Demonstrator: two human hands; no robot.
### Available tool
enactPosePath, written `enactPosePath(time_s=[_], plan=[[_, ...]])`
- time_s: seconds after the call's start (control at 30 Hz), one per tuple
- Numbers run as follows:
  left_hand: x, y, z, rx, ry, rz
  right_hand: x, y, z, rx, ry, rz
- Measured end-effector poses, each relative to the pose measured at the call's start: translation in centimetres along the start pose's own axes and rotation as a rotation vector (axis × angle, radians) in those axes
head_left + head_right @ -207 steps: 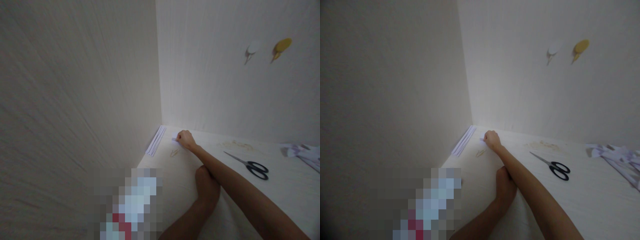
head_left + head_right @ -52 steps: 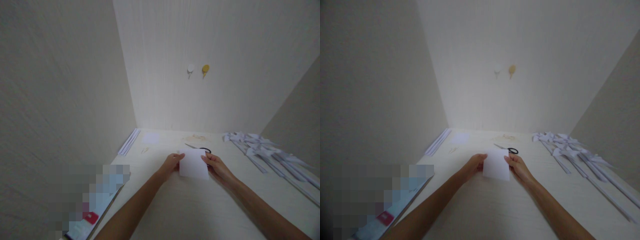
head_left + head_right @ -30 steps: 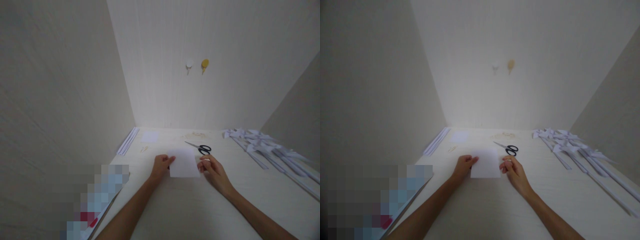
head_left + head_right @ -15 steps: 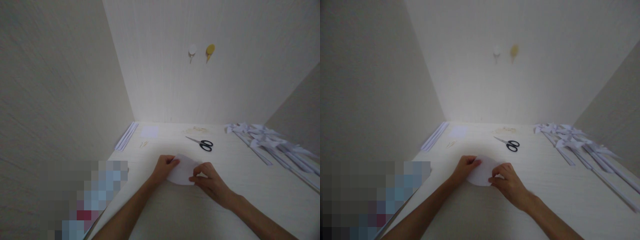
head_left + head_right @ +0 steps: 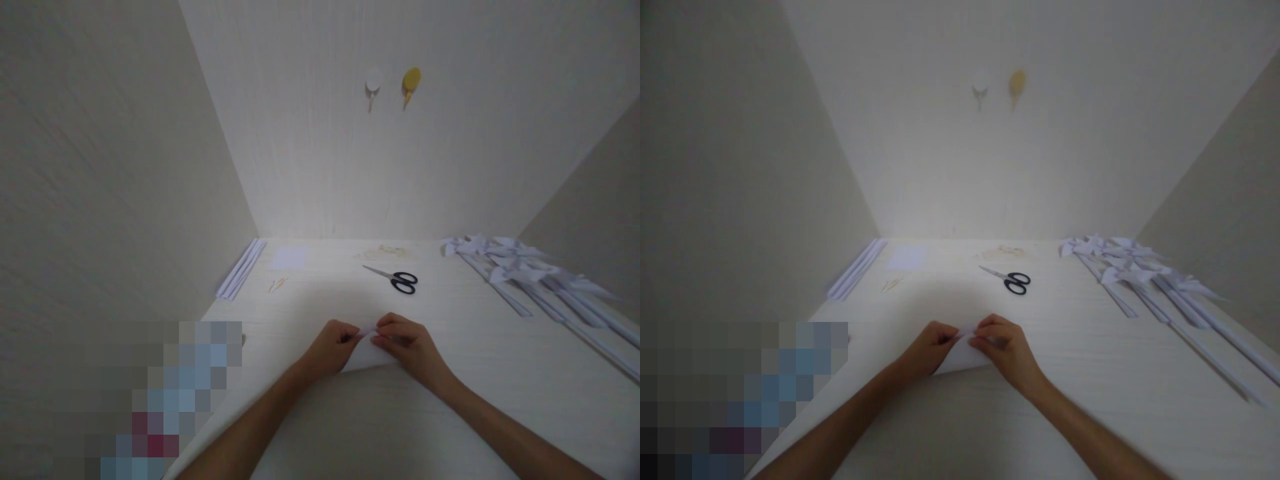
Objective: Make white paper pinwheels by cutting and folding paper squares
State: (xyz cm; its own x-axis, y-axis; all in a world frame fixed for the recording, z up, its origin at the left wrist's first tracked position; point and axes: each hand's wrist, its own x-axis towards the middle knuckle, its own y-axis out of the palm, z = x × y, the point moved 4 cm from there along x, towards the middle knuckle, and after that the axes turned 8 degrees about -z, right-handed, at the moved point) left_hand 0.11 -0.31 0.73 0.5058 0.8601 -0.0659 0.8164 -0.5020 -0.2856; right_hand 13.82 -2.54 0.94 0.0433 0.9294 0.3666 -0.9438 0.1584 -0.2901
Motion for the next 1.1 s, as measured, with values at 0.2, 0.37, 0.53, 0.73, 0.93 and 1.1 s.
enactPosePath(time_s=[0.2,0.37,0.53,0.73,0.93,1.1], plan=[[-0.2,0.4,-0.2,-0.058,-0.038,0.094,0.2,-0.1,-0.7,0.040,0.257,0.008],[0.3,0.3,0.2,-0.236,-0.027,-0.058,0.3,0.0,-1.1,0.071,0.306,0.024],[0.5,-0.6,0.6,-0.139,-0.048,-0.252,0.2,0.3,-0.7,-0.022,0.226,0.069],[0.4,-0.6,0.4,-0.118,-0.078,-0.238,0.1,0.4,-0.6,-0.063,0.265,0.040],[0.5,-0.5,0.6,-0.142,-0.071,-0.239,0.0,0.4,-0.8,-0.099,0.277,0.024],[0.6,-0.5,0.9,-0.124,-0.060,-0.232,0.0,0.4,-0.8,-0.124,0.279,0.019]])
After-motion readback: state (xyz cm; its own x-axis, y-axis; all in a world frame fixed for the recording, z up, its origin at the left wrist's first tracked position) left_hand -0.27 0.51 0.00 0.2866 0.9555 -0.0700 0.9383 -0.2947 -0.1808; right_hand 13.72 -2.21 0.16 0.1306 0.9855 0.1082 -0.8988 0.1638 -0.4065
